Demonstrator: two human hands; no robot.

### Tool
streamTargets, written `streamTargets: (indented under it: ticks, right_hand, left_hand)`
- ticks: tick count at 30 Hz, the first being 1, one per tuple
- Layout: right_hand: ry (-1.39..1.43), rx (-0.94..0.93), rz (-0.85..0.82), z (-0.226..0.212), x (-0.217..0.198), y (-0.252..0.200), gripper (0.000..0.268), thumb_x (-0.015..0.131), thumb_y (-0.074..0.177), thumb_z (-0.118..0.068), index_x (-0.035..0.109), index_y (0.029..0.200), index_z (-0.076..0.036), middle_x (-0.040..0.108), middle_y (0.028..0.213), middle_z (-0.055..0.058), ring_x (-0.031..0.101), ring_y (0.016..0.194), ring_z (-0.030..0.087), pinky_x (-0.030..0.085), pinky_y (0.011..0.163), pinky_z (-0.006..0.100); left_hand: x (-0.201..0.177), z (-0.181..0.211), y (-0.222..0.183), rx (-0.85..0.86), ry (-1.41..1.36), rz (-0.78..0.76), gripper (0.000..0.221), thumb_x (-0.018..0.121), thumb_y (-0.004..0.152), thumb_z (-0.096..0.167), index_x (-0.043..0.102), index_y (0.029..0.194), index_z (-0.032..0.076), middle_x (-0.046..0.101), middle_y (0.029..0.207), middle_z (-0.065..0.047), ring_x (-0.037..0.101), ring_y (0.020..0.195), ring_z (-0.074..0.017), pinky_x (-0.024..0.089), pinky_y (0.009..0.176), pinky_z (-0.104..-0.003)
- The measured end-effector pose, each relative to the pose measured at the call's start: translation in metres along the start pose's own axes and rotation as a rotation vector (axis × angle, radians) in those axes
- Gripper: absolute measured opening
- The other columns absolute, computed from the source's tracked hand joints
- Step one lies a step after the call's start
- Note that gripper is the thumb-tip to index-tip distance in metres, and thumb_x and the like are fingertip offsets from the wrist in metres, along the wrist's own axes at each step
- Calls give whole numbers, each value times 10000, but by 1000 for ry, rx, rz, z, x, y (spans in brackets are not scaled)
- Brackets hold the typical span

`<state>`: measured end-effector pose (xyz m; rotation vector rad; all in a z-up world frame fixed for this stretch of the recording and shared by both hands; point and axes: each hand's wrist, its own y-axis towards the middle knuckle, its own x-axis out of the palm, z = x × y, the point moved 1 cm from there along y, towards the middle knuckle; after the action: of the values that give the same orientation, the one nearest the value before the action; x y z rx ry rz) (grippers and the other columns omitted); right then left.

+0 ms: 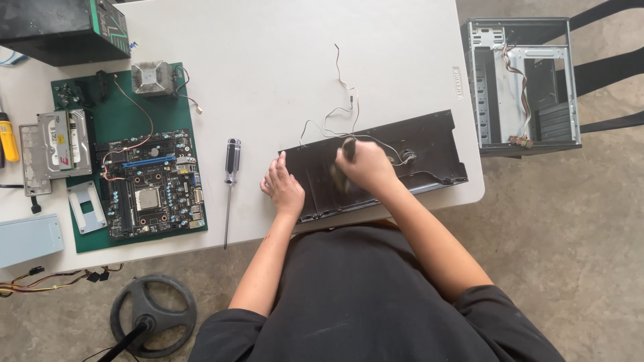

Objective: Cleaning the interior and wiring of a computer case front panel using a paintbrush to remove dust.

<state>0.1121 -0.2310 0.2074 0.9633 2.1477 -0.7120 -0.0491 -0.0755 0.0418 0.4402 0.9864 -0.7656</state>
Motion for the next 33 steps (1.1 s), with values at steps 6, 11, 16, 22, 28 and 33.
streamTargets:
  ticks: [6,11,16,22,28,33]
  right_hand:
    - [-8,8,-53,-1,6,-5,263,686,905,-343,738,830,-97,752,714,171,769,793,422,602,771,532]
    - [-23,-108,78,15,8,-2,147,670,970,-325,720,986,-188,748,755,144,763,786,387,616,761,498]
    - [37,-91,30,9,-58,-33,175,660,931,-296,734,932,-138,715,675,206,737,731,453,586,732,545]
    - [319,-167,547,90,-169,-75,230,606,1145,-176,782,1021,-93,632,613,95,668,600,247,581,707,361]
    - [218,127,511,122,-203,-106,303,554,1224,-345,563,1361,-75,701,841,133,677,594,204,526,631,287]
    - [458,27,373,152,-190,-115,389,686,1117,-284,565,1282,47,708,961,253,735,855,305,613,771,409]
  left_hand:
    - [-2,1,2,-12,13,-18,775,549,995,1,240,1666,235,380,1479,-97,376,1361,-310,187,1119,-577]
    - [-1,1,4,0,14,-14,776,557,989,-1,256,1666,229,390,1477,-102,385,1359,-315,193,1117,-580]
    - [-6,4,4,21,-4,-1,765,563,979,-2,280,1654,218,394,1480,-111,389,1348,-327,198,1115,-590]
    - [-30,40,40,142,-31,89,735,645,929,128,370,1605,217,351,1531,-111,370,1342,-333,247,1094,-582]
    - [4,109,107,1030,546,180,1077,748,729,44,365,1680,373,199,1781,-2,223,1614,-181,196,1269,-456]
    - [36,134,136,1166,484,73,170,837,809,123,772,936,216,531,1636,38,346,1589,-122,96,1322,-537]
